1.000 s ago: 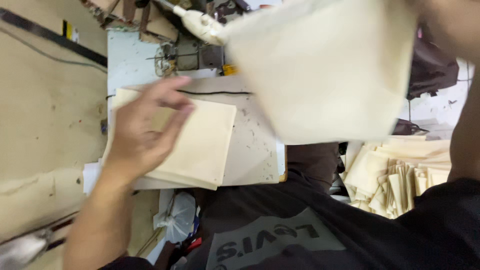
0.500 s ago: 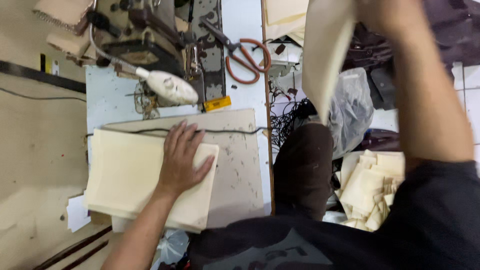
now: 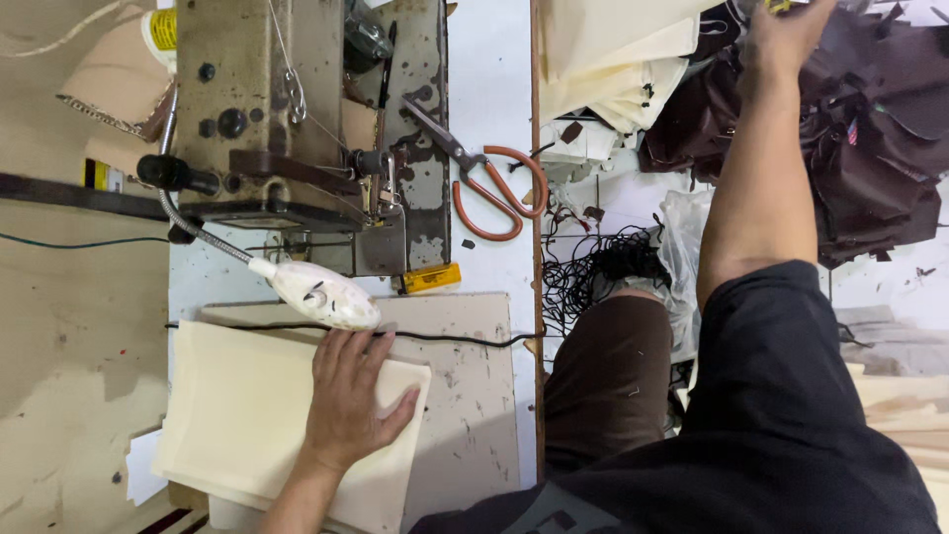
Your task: The person threads a black cord through the opening of a white fabric bag and attaches a plastic toggle. They use a lighter to melt the ends of the cord and trim them with scissors.
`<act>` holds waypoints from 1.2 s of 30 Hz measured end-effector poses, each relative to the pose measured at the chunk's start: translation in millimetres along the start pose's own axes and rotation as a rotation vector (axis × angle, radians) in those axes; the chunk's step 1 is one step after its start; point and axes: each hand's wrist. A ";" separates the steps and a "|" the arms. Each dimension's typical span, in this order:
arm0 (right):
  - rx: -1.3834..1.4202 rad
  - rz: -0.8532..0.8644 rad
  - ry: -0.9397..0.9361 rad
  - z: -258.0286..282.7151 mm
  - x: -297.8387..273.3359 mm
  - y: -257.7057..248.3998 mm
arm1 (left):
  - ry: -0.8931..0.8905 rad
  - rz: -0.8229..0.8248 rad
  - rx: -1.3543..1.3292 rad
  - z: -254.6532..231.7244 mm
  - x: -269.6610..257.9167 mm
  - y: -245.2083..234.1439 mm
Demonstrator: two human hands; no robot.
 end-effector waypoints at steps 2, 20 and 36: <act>0.145 0.023 0.258 -22.9 -25.3 4.2 | -0.018 0.054 -0.005 -7.8 9.0 -10.6; 0.164 0.977 -0.875 384.1 -307.9 -234.5 | 0.150 -0.149 -0.139 1.2 3.5 10.6; -0.259 0.719 -1.329 371.6 -306.7 -225.3 | -0.927 -0.095 -1.713 -82.7 24.4 19.4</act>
Point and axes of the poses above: each hand's wrist, its own x-axis towards the middle knuckle, its own y-axis out of the palm, z = x × y, and after that the axes turned 7 degrees about -x, right-handed
